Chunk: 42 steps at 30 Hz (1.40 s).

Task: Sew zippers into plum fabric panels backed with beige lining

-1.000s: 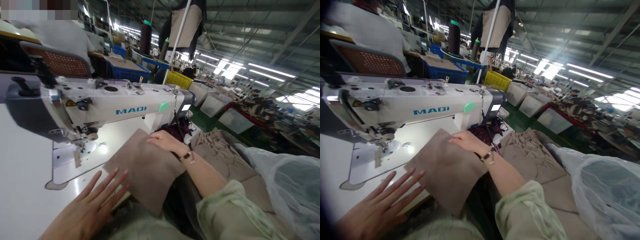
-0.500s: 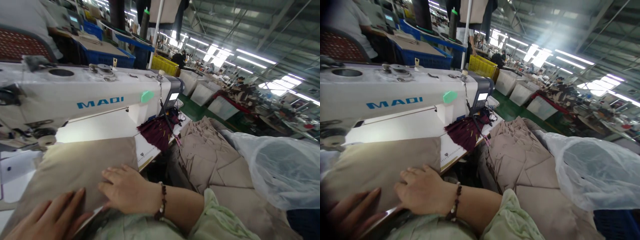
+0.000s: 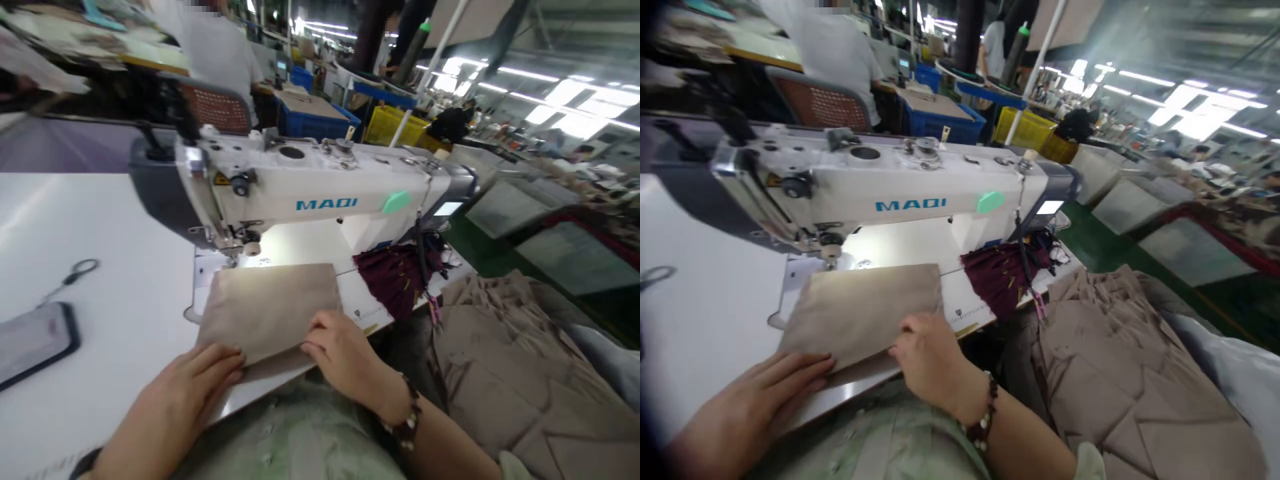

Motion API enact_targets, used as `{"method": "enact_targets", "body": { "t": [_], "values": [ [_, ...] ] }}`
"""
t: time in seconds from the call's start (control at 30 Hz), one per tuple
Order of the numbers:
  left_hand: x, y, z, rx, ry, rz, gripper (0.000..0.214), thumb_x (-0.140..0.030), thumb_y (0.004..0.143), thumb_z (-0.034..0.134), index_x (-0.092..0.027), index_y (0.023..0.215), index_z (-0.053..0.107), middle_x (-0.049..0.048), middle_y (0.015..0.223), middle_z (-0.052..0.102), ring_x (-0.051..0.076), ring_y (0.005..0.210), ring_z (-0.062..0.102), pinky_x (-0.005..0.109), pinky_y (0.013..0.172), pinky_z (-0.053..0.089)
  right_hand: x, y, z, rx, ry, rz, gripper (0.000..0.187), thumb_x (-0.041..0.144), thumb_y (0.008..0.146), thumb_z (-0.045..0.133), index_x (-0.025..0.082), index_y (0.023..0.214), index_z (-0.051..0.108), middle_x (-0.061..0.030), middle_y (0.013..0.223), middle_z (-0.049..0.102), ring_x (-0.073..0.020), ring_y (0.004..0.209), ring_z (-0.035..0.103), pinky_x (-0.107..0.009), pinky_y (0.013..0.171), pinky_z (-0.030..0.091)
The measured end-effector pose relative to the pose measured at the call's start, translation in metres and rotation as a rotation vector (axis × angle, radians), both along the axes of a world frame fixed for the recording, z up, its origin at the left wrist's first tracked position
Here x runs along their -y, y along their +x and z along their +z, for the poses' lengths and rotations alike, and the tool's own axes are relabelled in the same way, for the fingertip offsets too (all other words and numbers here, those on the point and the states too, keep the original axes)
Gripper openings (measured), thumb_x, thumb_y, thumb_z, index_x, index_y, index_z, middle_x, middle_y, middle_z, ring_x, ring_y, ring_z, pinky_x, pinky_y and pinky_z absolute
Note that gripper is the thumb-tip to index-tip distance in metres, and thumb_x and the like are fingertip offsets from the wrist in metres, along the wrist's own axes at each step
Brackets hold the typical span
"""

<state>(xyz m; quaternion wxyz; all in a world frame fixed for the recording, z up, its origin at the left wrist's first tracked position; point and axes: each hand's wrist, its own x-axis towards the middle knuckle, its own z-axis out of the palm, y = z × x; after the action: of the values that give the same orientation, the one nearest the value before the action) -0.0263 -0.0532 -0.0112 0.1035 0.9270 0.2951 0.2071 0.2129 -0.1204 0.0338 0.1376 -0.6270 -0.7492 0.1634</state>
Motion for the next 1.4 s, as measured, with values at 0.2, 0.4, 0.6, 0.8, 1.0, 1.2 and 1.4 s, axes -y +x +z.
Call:
{"method": "enact_targets", "body": {
  "t": [0.2, 0.4, 0.6, 0.8, 1.0, 1.2, 1.4],
  "values": [
    [-0.013, -0.012, 0.018, -0.032, -0.306, 0.189, 0.042, -0.047, 0.088, 0.036, -0.019, 0.069, 0.061, 0.0023, 0.081, 0.060, 0.013, 0.067, 0.059, 0.023, 0.061, 0.048, -0.019, 0.004, 0.002, 0.049, -0.209, -0.138, 0.026, 0.033, 0.085, 0.051, 0.018, 0.066, 0.062, -0.0001, 0.071, 0.055, -0.0108, 0.068, 0.052, -0.023, 0.061, 0.034],
    [-0.017, -0.016, 0.020, -0.036, -0.422, 0.285, 0.036, -0.039, 0.086, 0.039, -0.017, 0.063, 0.057, 0.0013, 0.077, 0.055, 0.010, 0.059, 0.054, 0.023, 0.058, 0.045, -0.031, 0.001, -0.002, 0.244, -0.242, -0.096, 0.024, 0.032, 0.084, 0.052, 0.018, 0.066, 0.060, -0.0014, 0.073, 0.056, -0.0136, 0.070, 0.054, -0.025, 0.059, 0.031],
    [-0.005, -0.016, 0.019, -0.110, -0.115, 0.238, 0.030, -0.025, 0.090, 0.031, -0.017, 0.084, 0.060, 0.0059, 0.089, 0.056, 0.016, 0.075, 0.055, 0.028, 0.069, 0.047, -0.030, -0.005, 0.001, 0.328, -0.303, -0.111, 0.011, 0.029, 0.081, 0.056, 0.020, 0.086, 0.059, -0.0021, 0.081, 0.060, -0.0177, 0.073, 0.058, -0.025, 0.057, 0.034],
    [-0.031, -0.017, 0.017, -0.352, 0.201, 0.035, 0.044, -0.011, 0.085, 0.039, -0.028, 0.125, 0.046, 0.0066, 0.131, 0.042, 0.024, 0.116, 0.040, 0.046, 0.102, 0.026, -0.028, -0.015, 0.002, 0.391, -0.108, 0.274, 0.049, 0.016, 0.085, 0.041, 0.037, 0.129, 0.036, -0.0032, 0.090, 0.058, -0.0175, 0.070, 0.058, -0.032, 0.063, 0.044],
    [-0.083, 0.016, 0.023, -0.482, 0.222, -0.003, 0.039, -0.010, 0.086, 0.042, -0.021, 0.122, 0.049, 0.0072, 0.120, 0.052, 0.025, 0.110, 0.045, 0.046, 0.101, 0.028, -0.061, -0.028, -0.002, 0.237, 0.000, 0.517, 0.049, 0.029, 0.085, 0.041, 0.020, 0.133, 0.033, -0.0068, 0.145, 0.021, -0.0248, 0.131, 0.018, -0.056, 0.103, 0.016],
    [-0.075, 0.018, 0.016, -0.331, 0.149, 0.006, 0.031, -0.021, 0.089, 0.040, -0.009, 0.115, 0.052, 0.0119, 0.115, 0.054, 0.022, 0.103, 0.049, 0.039, 0.096, 0.036, -0.074, -0.038, -0.020, 0.205, 0.064, 0.361, 0.041, 0.030, 0.089, 0.037, 0.018, 0.129, 0.039, -0.0079, 0.134, 0.041, -0.0209, 0.117, 0.040, -0.047, 0.100, 0.028],
    [-0.077, 0.021, 0.011, -0.307, 0.119, 0.048, 0.044, -0.037, 0.083, 0.055, -0.006, 0.115, 0.051, 0.0135, 0.115, 0.054, 0.025, 0.105, 0.048, 0.040, 0.096, 0.036, -0.076, -0.050, -0.033, 0.238, 0.067, 0.222, 0.046, 0.032, 0.088, 0.039, 0.017, 0.132, 0.034, -0.0088, 0.144, 0.021, -0.0259, 0.132, 0.017, -0.062, 0.101, 0.014]
  ]
}}
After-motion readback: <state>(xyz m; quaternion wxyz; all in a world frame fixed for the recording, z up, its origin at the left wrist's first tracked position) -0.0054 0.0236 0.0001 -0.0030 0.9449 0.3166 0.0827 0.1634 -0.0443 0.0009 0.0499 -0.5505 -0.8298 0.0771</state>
